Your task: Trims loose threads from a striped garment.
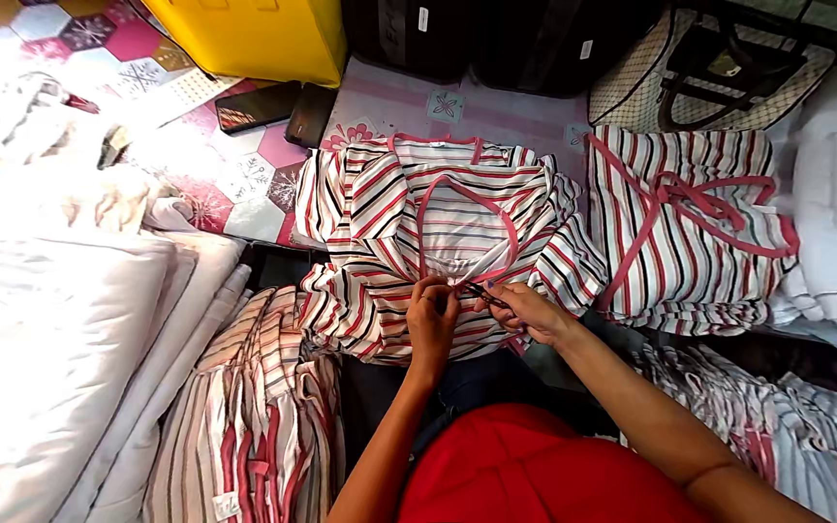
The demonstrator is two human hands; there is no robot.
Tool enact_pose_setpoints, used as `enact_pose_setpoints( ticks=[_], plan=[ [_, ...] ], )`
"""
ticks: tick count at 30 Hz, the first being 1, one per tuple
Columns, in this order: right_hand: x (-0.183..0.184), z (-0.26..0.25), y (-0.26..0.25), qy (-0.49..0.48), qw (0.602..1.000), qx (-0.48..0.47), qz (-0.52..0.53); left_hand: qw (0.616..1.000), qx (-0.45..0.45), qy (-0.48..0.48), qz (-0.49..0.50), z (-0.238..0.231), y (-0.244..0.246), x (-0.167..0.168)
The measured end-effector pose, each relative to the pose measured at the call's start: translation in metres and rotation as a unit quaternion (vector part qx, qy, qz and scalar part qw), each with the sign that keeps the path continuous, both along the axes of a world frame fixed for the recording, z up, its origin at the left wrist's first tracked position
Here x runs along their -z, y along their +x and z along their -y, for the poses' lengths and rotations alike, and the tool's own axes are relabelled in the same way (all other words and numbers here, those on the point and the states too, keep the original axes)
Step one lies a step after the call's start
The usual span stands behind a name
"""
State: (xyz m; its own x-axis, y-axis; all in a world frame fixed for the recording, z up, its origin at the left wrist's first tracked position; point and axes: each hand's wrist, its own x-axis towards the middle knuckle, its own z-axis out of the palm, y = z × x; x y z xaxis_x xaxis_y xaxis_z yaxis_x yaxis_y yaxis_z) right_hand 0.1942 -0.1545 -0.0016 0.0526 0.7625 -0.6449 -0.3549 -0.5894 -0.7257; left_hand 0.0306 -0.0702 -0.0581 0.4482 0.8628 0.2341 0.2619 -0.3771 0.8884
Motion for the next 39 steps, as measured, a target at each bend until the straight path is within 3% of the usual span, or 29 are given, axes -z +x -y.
enact_pose_setpoints(
  ticks=[5,24,27,30,32,34,39],
  plan=[
    [-0.001,-0.007,-0.005,-0.005,0.999,-0.048,-0.02,0.991,0.016,-0.118,0.053,0.0,-0.008,-0.011],
    [0.0,-0.021,-0.006,0.014,1.0,-0.028,-0.001,0.986,0.045,-0.143,0.07,-0.004,-0.012,-0.007],
    [-0.002,-0.02,-0.005,0.014,1.0,-0.015,0.004,0.993,0.082,-0.089,-0.016,-0.005,-0.02,-0.014],
    [-0.009,-0.016,0.002,0.032,0.999,0.008,0.005,0.968,0.174,-0.066,-0.171,-0.01,-0.037,-0.048],
    [-0.015,-0.015,0.005,0.043,0.999,0.015,0.011,0.97,0.147,-0.073,-0.178,-0.008,-0.037,-0.066],
    [-0.019,-0.018,0.003,0.055,0.998,0.016,0.023,0.986,0.075,-0.04,-0.143,-0.004,-0.021,-0.064],
    [-0.022,-0.021,-0.002,0.07,0.996,0.009,0.052,0.996,-0.001,0.052,-0.073,-0.006,0.011,-0.01]
  ],
)
